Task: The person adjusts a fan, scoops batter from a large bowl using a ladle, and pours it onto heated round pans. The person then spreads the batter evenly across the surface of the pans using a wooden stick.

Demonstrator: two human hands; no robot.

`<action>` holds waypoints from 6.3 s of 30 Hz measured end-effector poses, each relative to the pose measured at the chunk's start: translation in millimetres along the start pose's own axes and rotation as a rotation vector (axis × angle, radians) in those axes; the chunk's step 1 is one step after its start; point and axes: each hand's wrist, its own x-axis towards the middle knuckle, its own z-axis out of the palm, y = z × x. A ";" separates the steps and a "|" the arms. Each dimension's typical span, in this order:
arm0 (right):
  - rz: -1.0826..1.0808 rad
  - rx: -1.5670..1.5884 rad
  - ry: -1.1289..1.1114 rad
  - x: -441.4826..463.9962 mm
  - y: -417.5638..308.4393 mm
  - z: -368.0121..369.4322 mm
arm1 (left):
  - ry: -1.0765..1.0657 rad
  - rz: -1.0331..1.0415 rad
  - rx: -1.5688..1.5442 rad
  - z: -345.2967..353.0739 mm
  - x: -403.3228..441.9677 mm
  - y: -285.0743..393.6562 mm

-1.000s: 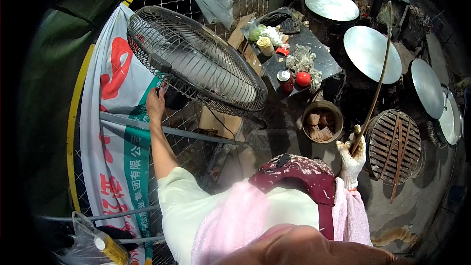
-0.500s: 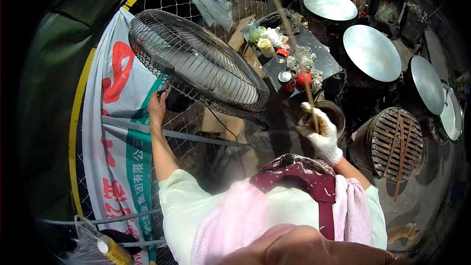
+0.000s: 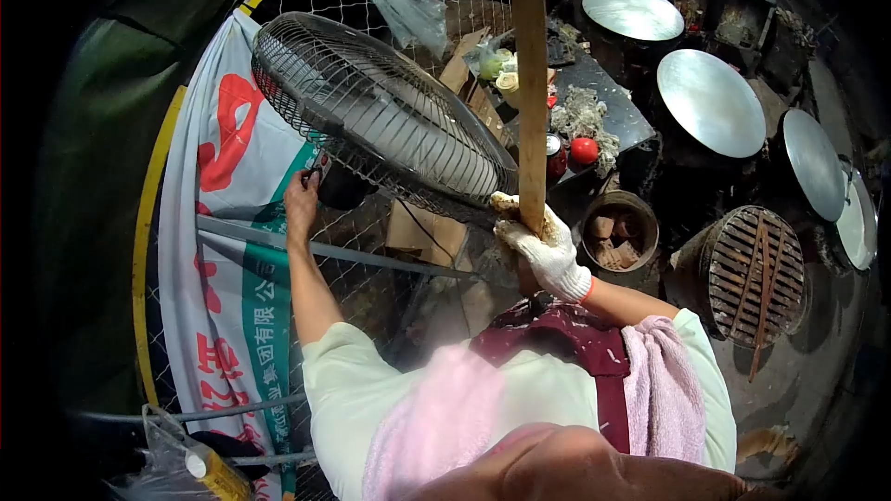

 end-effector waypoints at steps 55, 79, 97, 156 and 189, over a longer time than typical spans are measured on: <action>-0.109 -0.107 0.107 -7.0 3.0 -9.8 | 0.117 0.183 -0.055 4.5 -8.6 -20.7; 0.323 0.270 0.277 24.8 106.3 -97.6 | 0.150 0.625 -0.211 -140.0 60.4 248.1; 0.402 0.419 0.293 42.3 93.3 -82.6 | -0.042 0.376 -0.186 -126.6 65.2 234.4; 0.114 -0.462 0.538 -196.1 -40.0 -223.0 | 0.808 -0.162 -0.803 22.5 -109.4 92.8; -0.720 -0.252 2.199 -700.4 -76.7 -98.4 | -2.196 0.954 -2.712 -87.9 -539.3 680.8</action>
